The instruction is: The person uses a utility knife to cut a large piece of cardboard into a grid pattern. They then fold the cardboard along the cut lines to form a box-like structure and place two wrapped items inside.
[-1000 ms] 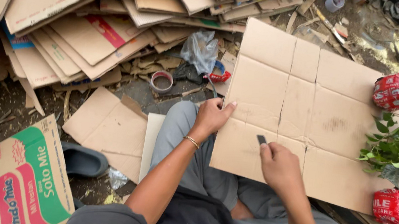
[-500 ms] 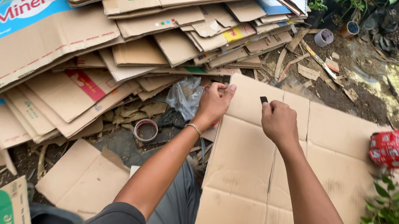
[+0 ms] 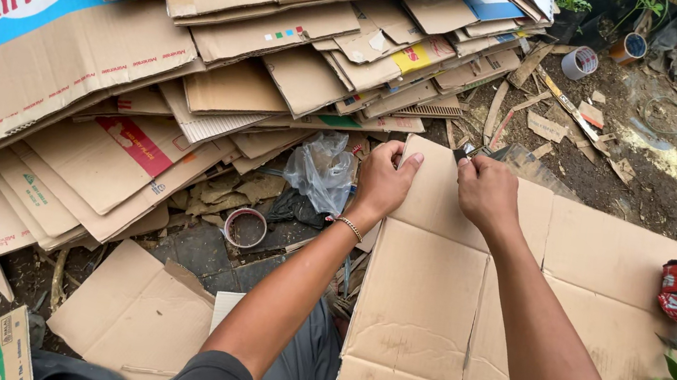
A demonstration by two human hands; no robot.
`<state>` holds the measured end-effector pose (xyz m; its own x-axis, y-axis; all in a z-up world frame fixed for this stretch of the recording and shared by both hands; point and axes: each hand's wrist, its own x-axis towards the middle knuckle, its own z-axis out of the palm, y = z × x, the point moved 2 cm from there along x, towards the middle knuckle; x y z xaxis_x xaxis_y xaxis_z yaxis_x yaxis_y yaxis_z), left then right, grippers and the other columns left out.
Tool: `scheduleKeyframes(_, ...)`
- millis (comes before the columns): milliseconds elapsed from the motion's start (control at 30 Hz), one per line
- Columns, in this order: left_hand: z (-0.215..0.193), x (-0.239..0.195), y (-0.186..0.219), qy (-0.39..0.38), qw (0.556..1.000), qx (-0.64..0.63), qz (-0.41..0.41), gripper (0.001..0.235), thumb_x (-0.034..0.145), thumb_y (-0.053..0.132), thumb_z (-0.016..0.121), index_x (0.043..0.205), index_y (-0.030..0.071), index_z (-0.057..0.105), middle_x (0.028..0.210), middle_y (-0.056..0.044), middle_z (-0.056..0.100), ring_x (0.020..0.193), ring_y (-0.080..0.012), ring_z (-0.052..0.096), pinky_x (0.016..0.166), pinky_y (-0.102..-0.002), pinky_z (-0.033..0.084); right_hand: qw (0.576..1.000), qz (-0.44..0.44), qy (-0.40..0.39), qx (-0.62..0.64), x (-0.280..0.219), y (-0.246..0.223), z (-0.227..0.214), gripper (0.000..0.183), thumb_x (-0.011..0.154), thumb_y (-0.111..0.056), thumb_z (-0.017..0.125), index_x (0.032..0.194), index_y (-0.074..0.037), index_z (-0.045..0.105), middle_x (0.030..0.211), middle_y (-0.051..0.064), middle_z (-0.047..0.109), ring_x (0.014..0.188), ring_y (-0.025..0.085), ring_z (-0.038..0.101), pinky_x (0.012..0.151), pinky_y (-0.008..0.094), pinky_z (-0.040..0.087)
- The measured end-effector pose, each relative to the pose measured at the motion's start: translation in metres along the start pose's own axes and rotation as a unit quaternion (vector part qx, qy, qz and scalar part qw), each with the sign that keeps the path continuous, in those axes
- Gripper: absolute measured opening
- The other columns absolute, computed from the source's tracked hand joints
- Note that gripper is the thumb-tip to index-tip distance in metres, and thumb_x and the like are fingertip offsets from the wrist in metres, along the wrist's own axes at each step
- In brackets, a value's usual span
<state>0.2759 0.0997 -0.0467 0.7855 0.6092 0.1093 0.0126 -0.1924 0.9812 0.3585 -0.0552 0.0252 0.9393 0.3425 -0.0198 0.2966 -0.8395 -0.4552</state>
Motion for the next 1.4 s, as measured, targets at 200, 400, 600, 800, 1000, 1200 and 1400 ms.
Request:
scheduleKeyframes(200,-0.004,-0.003,0.003,0.009,0.999,0.043,0.018,0.027,0.089,0.028,0.074,0.090,0.001,0.072,0.077,-0.014,0.061,0.072,-0.0301,0.061,0.069,-0.042,0.048,1.000,-0.013,0.005,-0.024,0.006,-0.006,0.002,0.034,0.100,-0.028,0.058,0.091,0.001,0.073,0.083,0.028,0.069,0.082,0.045,0.068,0.080,0.052,0.051)
scheduleKeyframes(400,0.000,-0.003,-0.001,0.041,0.999,0.010,0.029,0.024,0.088,0.026,0.074,0.093,0.002,0.073,0.076,-0.013,0.061,0.070,-0.0292,0.061,0.067,-0.042,0.048,0.997,-0.010,-0.042,-0.062,0.009,-0.009,-0.002,0.033,0.098,-0.029,0.059,0.092,0.000,0.075,0.086,0.028,0.070,0.084,0.047,0.067,0.083,0.052,0.051)
scheduleKeyframes(600,0.001,-0.004,0.000,0.036,0.999,-0.006,0.011,0.022,0.088,0.023,0.073,0.088,0.001,0.072,0.073,-0.013,0.059,0.068,-0.0278,0.060,0.066,-0.041,0.047,0.993,0.034,-0.091,-0.072,-0.012,-0.015,-0.006,0.035,0.096,-0.031,0.061,0.089,0.000,0.075,0.084,0.027,0.070,0.082,0.045,0.067,0.083,0.051,0.052)
scheduleKeyframes(800,0.000,-0.003,0.000,0.030,0.999,-0.017,-0.001,0.023,0.088,0.023,0.072,0.084,0.000,0.070,0.071,-0.010,0.056,0.065,-0.0251,0.057,0.065,-0.040,0.046,0.990,0.045,-0.112,-0.077,-0.035,-0.015,-0.011,0.033,0.094,-0.030,0.061,0.089,-0.001,0.076,0.081,0.026,0.070,0.080,0.045,0.068,0.082,0.050,0.053)
scheduleKeyframes(1000,0.001,-0.002,-0.001,0.034,0.999,-0.017,-0.004,0.023,0.088,0.022,0.072,0.083,0.000,0.069,0.071,-0.010,0.055,0.065,-0.0253,0.056,0.064,-0.040,0.045,0.988,0.053,-0.124,-0.080,-0.057,-0.020,-0.012,0.035,0.094,-0.031,0.061,0.088,0.000,0.075,0.080,0.026,0.070,0.079,0.044,0.068,0.081,0.050,0.053)
scheduleKeyframes(1200,0.005,-0.003,-0.006,0.035,0.999,-0.018,-0.007,0.024,0.087,0.023,0.072,0.083,0.000,0.069,0.070,-0.010,0.054,0.064,-0.0259,0.056,0.063,-0.041,0.045,0.986,0.073,-0.133,-0.070,-0.082,-0.020,-0.015,0.036,0.095,-0.031,0.060,0.086,0.001,0.074,0.077,0.027,0.069,0.075,0.045,0.067,0.078,0.050,0.053)
scheduleKeyframes(1400,0.005,-0.002,-0.008,0.047,0.999,-0.008,0.003,0.024,0.087,0.024,0.073,0.083,0.000,0.070,0.071,-0.010,0.056,0.065,-0.0259,0.057,0.064,-0.041,0.046,0.985,0.061,-0.139,-0.075,-0.095,-0.026,-0.017,0.037,0.096,-0.030,0.059,0.083,0.001,0.072,0.072,0.027,0.067,0.071,0.045,0.066,0.075,0.052,0.052)
